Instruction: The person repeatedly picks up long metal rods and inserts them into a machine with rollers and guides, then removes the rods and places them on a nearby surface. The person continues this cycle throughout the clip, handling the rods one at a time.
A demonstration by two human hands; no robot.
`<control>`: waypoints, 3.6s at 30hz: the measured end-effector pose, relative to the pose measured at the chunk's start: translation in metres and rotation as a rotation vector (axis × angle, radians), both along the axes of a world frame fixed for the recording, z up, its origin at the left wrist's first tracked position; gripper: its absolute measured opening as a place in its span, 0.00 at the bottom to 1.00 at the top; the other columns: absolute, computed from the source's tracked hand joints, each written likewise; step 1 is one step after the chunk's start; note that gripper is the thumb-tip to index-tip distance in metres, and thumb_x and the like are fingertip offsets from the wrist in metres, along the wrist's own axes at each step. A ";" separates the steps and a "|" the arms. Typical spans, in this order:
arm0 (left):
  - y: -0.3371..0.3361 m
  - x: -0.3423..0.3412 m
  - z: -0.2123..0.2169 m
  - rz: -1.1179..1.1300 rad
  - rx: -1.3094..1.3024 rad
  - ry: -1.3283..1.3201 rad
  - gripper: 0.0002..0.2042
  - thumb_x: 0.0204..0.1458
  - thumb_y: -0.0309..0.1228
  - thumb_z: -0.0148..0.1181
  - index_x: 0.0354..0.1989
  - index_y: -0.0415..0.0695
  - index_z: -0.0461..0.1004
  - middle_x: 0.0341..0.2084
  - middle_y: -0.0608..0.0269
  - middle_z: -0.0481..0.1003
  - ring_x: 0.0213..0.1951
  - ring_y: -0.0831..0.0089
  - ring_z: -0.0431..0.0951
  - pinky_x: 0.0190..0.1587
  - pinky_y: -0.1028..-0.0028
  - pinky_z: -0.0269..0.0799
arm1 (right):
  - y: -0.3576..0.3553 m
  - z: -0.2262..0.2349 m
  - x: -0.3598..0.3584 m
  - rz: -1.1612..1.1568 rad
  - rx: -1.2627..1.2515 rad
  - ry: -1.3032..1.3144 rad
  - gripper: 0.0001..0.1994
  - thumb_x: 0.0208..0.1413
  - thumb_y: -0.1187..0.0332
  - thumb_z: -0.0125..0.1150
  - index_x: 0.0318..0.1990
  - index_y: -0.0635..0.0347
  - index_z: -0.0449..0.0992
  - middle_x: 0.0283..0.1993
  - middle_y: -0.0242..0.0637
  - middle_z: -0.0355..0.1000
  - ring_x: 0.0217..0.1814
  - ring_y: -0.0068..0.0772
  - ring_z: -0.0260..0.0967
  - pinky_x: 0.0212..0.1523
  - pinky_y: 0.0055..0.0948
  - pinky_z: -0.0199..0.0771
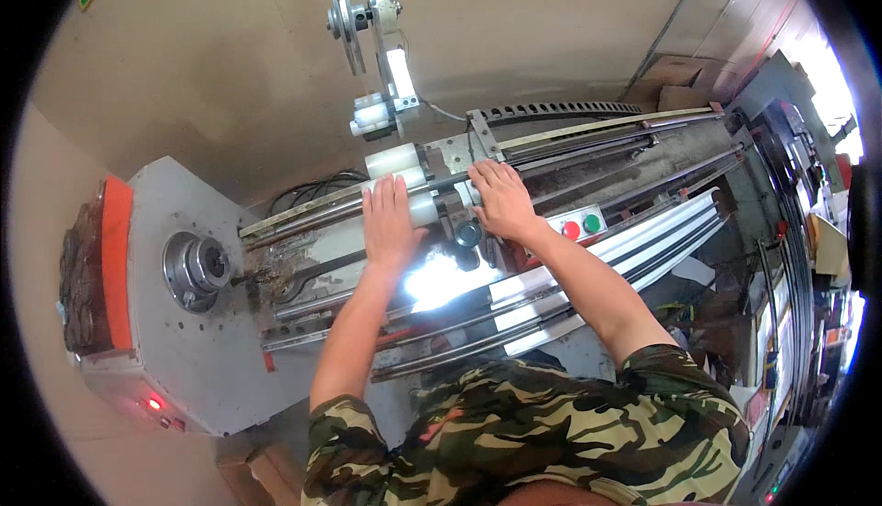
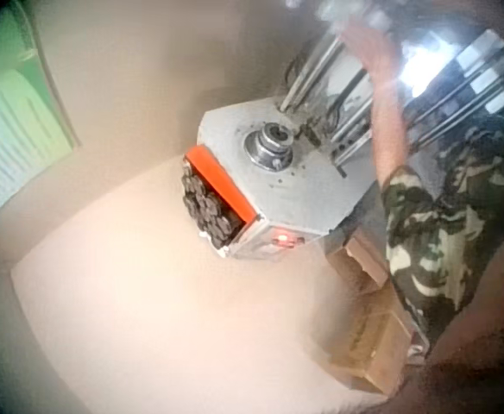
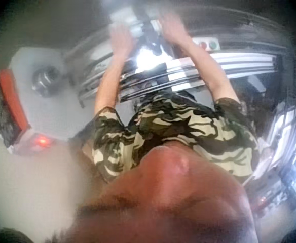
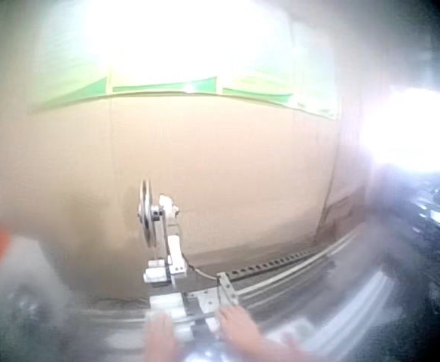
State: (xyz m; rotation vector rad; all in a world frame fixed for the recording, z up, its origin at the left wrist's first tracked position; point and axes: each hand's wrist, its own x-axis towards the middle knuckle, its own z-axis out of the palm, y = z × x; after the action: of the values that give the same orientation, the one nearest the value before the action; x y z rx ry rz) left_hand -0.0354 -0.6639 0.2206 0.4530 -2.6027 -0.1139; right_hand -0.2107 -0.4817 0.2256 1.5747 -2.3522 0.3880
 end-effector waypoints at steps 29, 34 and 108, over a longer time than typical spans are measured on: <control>-0.010 -0.035 -0.038 0.064 -0.316 0.077 0.37 0.37 0.27 0.69 0.63 0.44 0.66 0.68 0.54 0.65 0.70 0.57 0.62 0.70 0.50 0.54 | 0.062 0.107 0.029 0.881 -0.419 -0.498 0.14 0.52 0.62 0.69 0.45 0.57 0.82 0.52 0.37 0.79 0.61 0.39 0.72 0.63 0.42 0.67; -0.012 -0.026 -0.036 0.091 -0.293 -0.040 0.33 0.40 0.23 0.62 0.61 0.40 0.67 0.66 0.49 0.67 0.70 0.55 0.64 0.72 0.50 0.54 | 0.001 -0.004 0.012 0.878 -0.112 -0.382 0.14 0.52 0.57 0.69 0.41 0.56 0.84 0.55 0.38 0.77 0.65 0.42 0.68 0.66 0.47 0.62; 0.023 -0.022 0.041 0.081 -0.341 0.066 0.33 0.37 0.22 0.66 0.59 0.45 0.71 0.63 0.53 0.70 0.67 0.58 0.67 0.68 0.57 0.62 | 0.204 0.027 0.028 0.280 0.157 -0.343 0.48 0.45 0.53 0.75 0.70 0.71 0.58 0.75 0.61 0.52 0.79 0.64 0.45 0.76 0.53 0.47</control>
State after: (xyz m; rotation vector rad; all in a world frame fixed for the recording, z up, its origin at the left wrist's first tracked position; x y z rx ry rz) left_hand -0.0577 -0.6407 0.2614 0.4208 -2.4678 0.3324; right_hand -0.1824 -0.2778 0.2522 2.0665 -2.4586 0.5871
